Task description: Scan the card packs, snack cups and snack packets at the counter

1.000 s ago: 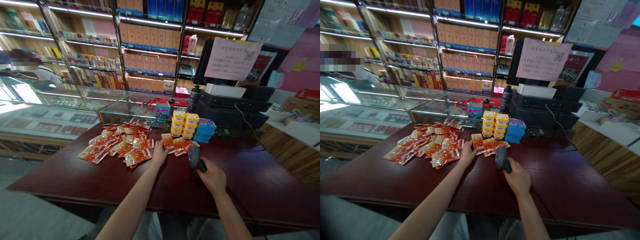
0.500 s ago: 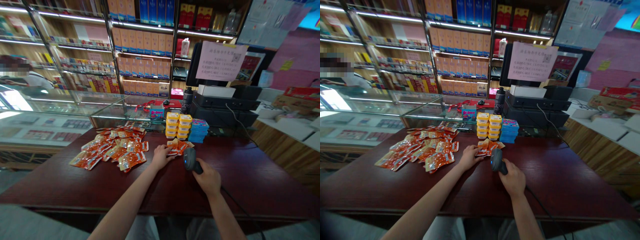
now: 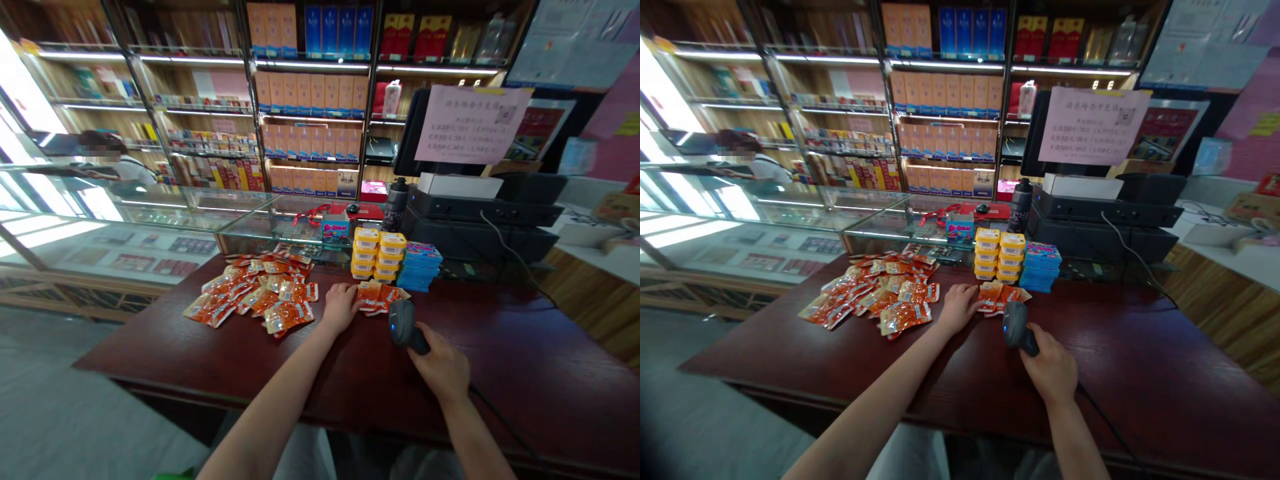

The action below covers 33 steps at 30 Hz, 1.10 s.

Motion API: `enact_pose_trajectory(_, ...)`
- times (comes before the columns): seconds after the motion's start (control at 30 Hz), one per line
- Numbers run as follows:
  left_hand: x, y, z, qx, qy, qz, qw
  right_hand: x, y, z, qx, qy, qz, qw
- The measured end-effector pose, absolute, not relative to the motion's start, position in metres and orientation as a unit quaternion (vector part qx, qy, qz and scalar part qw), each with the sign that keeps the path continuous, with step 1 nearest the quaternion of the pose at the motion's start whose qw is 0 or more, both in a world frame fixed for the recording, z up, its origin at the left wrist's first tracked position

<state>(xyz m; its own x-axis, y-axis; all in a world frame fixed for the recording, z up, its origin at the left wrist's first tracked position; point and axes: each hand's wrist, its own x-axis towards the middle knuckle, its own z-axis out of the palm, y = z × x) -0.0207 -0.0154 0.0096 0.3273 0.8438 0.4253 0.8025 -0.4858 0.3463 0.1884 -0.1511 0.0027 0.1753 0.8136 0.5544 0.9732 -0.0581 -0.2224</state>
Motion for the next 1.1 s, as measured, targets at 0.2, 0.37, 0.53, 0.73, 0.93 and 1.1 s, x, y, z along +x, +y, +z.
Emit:
enact_pose_trajectory(0.2,-0.081,-0.016,0.026,0.649,0.692,0.292,-0.12,0.191,-0.152,0.002,-0.714,-0.636,-0.123,0.264)
enact_pose_trajectory(0.37,-0.114,-0.011,0.022,0.574,0.77,0.238,-0.147,0.191,-0.152,0.002,-0.721,-0.632,-0.122,0.257)
enact_pose_trajectory(0.53,-0.118,-0.01,0.024,0.561,0.775,0.249,-0.151,0.189,-0.152,0.003,-0.725,-0.623,-0.125,0.266)
enact_pose_trajectory(0.73,-0.109,-0.009,0.045,0.583,0.767,0.265,-0.037,0.19,-0.152,0.001,-0.71,-0.635,-0.138,0.273)
enact_pose_trajectory(0.93,-0.095,-0.002,0.048,0.571,0.628,0.507,0.151,0.188,-0.152,0.004,-0.709,-0.638,-0.131,0.272)
enact_pose_trajectory(1.1,-0.067,0.003,0.02,0.502,0.462,0.639,0.354,0.185,-0.152,0.004,-0.713,-0.633,-0.123,0.275)
